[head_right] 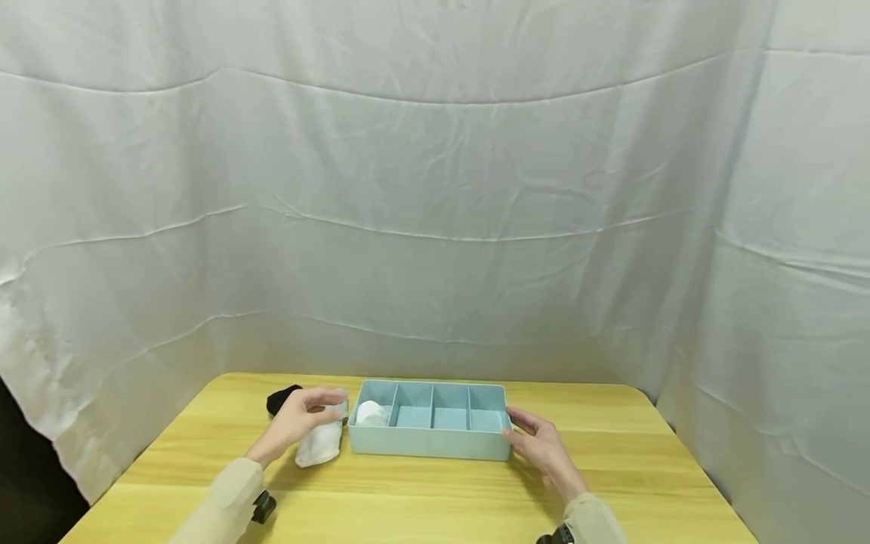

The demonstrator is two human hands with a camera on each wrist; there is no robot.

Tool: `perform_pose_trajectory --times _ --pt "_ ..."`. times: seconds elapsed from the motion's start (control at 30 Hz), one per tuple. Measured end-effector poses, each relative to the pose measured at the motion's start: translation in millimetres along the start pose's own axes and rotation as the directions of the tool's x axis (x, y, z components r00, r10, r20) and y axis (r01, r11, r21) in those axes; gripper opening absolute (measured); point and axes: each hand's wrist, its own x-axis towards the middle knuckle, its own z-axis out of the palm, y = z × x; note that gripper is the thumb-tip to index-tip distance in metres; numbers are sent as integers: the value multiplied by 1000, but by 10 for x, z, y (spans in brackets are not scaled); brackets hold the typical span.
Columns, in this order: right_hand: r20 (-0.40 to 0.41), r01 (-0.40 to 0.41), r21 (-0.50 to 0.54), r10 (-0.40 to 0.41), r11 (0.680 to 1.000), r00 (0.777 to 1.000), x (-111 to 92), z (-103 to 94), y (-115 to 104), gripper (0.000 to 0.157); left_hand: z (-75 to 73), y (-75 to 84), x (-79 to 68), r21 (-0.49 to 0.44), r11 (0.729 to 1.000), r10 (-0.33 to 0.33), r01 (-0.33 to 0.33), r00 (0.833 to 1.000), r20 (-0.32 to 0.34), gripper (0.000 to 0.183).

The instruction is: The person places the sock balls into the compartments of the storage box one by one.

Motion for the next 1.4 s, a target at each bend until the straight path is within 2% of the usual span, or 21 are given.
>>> perform_pose_trajectory --times 0.13,0.37,0.73,0.97,1.13,1.4 --pt "-7 -4 -4 4 1000 1000 4 20 -4 57 -55 -29 -64 20 1000 -12 11 1000 7 31" --pt "-12 -13 0 13 1000 1000 4 12 3 57 -138 -52 -144 34 997 -76 75 997 30 35" --pt "1 -17 -9 17 1000 1000 -1 2 15 57 -180 -102 -214 -25 990 -137 141 982 128 44" --pt "-9 -19 8 19 1000 1000 9 3 6 55 -188 -146 -212 1 986 -162 164 968 192 48" --pt "0 -6 -3 6 1000 1000 2 1 6 55 -180 -179 -202 34 981 -193 190 961 196 43" --pt "-9 -18 2 18 1000 1000 12 -2 14 55 -158 -207 -175 70 978 -206 197 962 180 32"
